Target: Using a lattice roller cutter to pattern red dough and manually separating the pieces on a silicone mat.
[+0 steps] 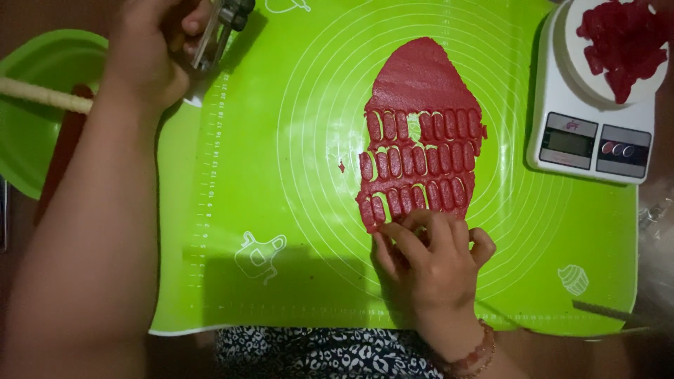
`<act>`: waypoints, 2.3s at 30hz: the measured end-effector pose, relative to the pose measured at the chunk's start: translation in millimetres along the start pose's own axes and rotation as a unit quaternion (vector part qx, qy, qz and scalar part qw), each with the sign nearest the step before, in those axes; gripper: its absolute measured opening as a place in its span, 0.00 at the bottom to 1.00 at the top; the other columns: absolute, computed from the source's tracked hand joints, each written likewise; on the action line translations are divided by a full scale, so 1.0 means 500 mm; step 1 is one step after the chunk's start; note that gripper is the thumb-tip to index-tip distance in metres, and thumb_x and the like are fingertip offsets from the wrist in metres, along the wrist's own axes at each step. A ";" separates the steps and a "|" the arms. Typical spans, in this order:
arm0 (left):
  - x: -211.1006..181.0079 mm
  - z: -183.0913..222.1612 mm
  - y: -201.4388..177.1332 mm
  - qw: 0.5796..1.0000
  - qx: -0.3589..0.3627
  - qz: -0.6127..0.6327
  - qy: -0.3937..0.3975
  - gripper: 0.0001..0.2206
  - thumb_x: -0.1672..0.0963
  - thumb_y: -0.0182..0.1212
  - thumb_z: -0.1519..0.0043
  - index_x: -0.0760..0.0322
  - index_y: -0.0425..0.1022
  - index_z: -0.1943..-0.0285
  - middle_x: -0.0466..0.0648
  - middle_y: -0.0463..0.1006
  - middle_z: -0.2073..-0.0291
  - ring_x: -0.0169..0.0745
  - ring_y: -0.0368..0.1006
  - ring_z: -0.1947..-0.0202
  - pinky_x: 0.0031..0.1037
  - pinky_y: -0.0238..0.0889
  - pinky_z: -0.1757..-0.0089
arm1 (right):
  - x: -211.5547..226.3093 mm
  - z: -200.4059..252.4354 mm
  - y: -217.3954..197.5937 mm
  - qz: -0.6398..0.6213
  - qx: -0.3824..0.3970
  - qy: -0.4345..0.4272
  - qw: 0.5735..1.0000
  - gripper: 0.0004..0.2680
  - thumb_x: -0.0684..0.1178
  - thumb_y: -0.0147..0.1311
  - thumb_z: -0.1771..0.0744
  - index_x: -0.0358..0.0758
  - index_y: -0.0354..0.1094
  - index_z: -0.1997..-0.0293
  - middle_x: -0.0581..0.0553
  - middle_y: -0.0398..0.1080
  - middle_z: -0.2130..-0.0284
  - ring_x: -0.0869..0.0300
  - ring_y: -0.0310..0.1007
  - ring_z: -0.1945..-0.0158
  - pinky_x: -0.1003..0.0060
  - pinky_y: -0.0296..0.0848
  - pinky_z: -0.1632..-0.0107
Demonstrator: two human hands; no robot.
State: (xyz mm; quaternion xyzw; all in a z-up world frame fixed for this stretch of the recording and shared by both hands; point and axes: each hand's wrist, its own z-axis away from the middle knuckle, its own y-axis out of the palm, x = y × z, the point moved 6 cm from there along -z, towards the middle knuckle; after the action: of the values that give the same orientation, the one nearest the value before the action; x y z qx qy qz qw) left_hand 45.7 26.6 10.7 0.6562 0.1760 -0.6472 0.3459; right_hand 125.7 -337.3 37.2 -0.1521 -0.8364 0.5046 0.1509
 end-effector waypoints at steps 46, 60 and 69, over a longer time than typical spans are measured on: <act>-0.012 0.001 0.008 0.999 0.036 0.004 0.016 0.18 0.52 0.49 0.32 0.50 0.67 0.32 0.35 0.58 0.77 0.21 0.53 0.76 0.17 0.42 0.72 | 0.012 0.021 0.044 -0.075 0.044 0.056 0.995 0.10 0.55 0.62 0.34 0.65 0.76 0.48 0.53 0.69 0.51 0.53 0.64 0.46 0.54 0.46 0.39; 0.001 -0.005 0.008 0.999 0.036 0.038 0.007 0.14 0.53 0.53 0.32 0.50 0.69 0.38 0.34 0.58 0.75 0.20 0.55 0.74 0.17 0.42 0.72 | -0.067 0.090 -0.028 -0.063 0.133 0.148 0.978 0.11 0.58 0.73 0.45 0.58 0.72 0.68 0.59 0.72 0.55 0.58 0.67 0.46 0.54 0.43 0.42; 0.005 -0.007 0.011 0.999 0.038 0.017 0.011 0.28 0.53 0.50 0.31 0.57 0.55 0.19 0.33 0.57 0.77 0.18 0.55 0.75 0.13 0.45 0.74 | -0.053 0.091 0.005 -0.010 0.104 0.018 0.994 0.28 0.63 0.66 0.39 0.59 0.61 0.31 0.43 0.67 0.42 0.48 0.67 0.46 0.45 0.67 0.45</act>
State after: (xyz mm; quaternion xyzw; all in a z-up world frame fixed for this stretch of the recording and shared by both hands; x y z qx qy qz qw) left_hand 52.2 24.5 9.5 0.6790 0.1439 -0.6403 0.3290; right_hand 131.4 -383.3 12.0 -0.1364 -0.7777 0.5848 0.1862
